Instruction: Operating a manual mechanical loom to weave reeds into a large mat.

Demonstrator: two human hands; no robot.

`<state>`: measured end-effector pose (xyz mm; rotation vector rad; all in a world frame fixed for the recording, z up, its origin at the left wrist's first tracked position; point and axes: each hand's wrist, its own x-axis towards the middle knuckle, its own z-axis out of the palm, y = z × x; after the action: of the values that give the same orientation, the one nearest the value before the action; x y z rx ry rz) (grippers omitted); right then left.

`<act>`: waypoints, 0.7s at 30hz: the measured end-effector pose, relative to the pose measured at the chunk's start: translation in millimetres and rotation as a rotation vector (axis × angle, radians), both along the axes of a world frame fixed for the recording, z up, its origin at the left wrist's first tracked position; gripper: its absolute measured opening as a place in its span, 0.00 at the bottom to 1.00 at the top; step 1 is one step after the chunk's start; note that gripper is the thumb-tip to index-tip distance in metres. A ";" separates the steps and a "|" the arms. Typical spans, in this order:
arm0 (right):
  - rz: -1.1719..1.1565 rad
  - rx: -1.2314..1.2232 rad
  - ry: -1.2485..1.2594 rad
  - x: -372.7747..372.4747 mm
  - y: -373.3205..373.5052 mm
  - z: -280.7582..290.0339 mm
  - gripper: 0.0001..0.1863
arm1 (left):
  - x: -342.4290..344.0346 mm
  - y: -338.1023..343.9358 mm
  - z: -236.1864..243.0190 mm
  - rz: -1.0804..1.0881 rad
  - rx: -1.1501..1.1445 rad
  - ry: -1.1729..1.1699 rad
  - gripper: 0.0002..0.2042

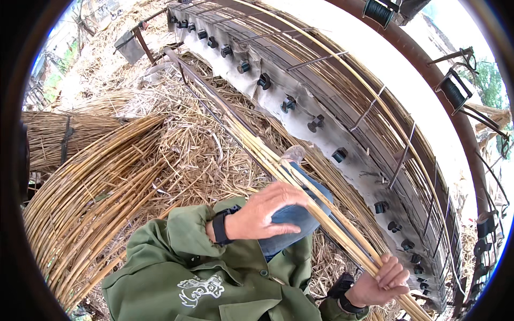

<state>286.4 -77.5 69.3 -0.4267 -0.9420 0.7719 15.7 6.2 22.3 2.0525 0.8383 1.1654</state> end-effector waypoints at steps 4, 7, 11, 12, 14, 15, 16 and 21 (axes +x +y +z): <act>0.080 0.129 0.129 27.7 -40.6 48.4 0.19 | -3.6 29.9 -19.0 0.042 0.241 0.424 0.41; 0.142 0.140 0.018 41.3 -51.5 74.8 0.14 | 8.7 33.0 -34.1 -0.270 0.095 0.458 0.30; 0.243 0.218 0.133 53.2 -56.9 110.4 0.19 | 28.3 17.4 -50.7 -0.361 0.074 0.411 0.18; 0.276 0.217 0.148 54.6 -55.2 119.3 0.19 | 31.4 13.4 -53.6 -0.389 0.070 0.379 0.17; 0.265 0.165 0.032 54.9 -45.3 135.9 0.18 | 33.7 7.6 -57.7 -0.334 0.080 0.322 0.16; 0.328 0.130 0.060 50.1 -40.8 139.4 0.17 | 33.0 6.1 -58.8 -0.320 0.060 0.291 0.16; 0.392 0.102 0.089 43.5 -32.9 142.5 0.18 | 31.2 5.5 -59.5 -0.289 0.058 0.251 0.16; 0.390 0.071 -0.317 -33.2 44.7 68.2 0.13 | 8.4 13.6 -58.5 -0.046 0.091 0.087 0.18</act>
<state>253.1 -32.9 137.6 -0.3105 -1.3698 1.0385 24.1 19.8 -36.2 2.1992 0.7879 1.1146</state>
